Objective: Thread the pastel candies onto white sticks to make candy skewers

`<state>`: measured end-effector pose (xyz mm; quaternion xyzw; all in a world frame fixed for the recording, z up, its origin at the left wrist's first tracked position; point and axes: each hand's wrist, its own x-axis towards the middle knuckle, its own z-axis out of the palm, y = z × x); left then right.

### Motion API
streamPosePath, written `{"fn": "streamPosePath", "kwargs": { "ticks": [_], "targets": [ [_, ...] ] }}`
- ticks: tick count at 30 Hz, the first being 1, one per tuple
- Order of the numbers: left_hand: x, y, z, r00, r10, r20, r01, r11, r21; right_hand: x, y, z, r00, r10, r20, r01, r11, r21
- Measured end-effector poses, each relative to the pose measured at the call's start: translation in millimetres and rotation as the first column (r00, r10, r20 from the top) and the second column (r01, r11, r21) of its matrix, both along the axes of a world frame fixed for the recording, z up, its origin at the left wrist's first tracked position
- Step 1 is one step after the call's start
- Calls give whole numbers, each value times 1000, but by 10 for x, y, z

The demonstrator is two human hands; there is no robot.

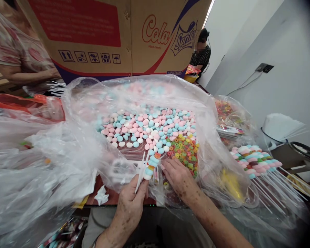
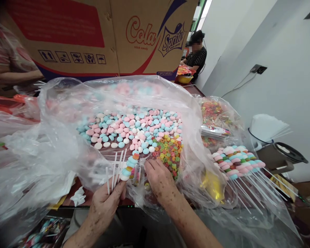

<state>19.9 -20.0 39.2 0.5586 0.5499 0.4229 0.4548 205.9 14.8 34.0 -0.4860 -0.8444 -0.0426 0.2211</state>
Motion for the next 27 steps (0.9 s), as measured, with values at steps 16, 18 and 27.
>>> {"fn": "streamPosePath", "kwargs": {
  "ticks": [16, 18, 27],
  "targets": [
    [-14, 58, -6, 981, -154, -120, 158, 987, 28, 18, 179, 334, -6, -581, -814, -275, 783, -557],
    [-13, 59, 10, 979, -162, -127, 166, 986, 22, -14, 180, 400, -41, -600, -799, -329, 763, -557],
    [-15, 60, 18, 977, -172, -127, 178, 984, 32, -19, 208, 402, -50, -611, -790, -340, 754, -562]
  ]
}}
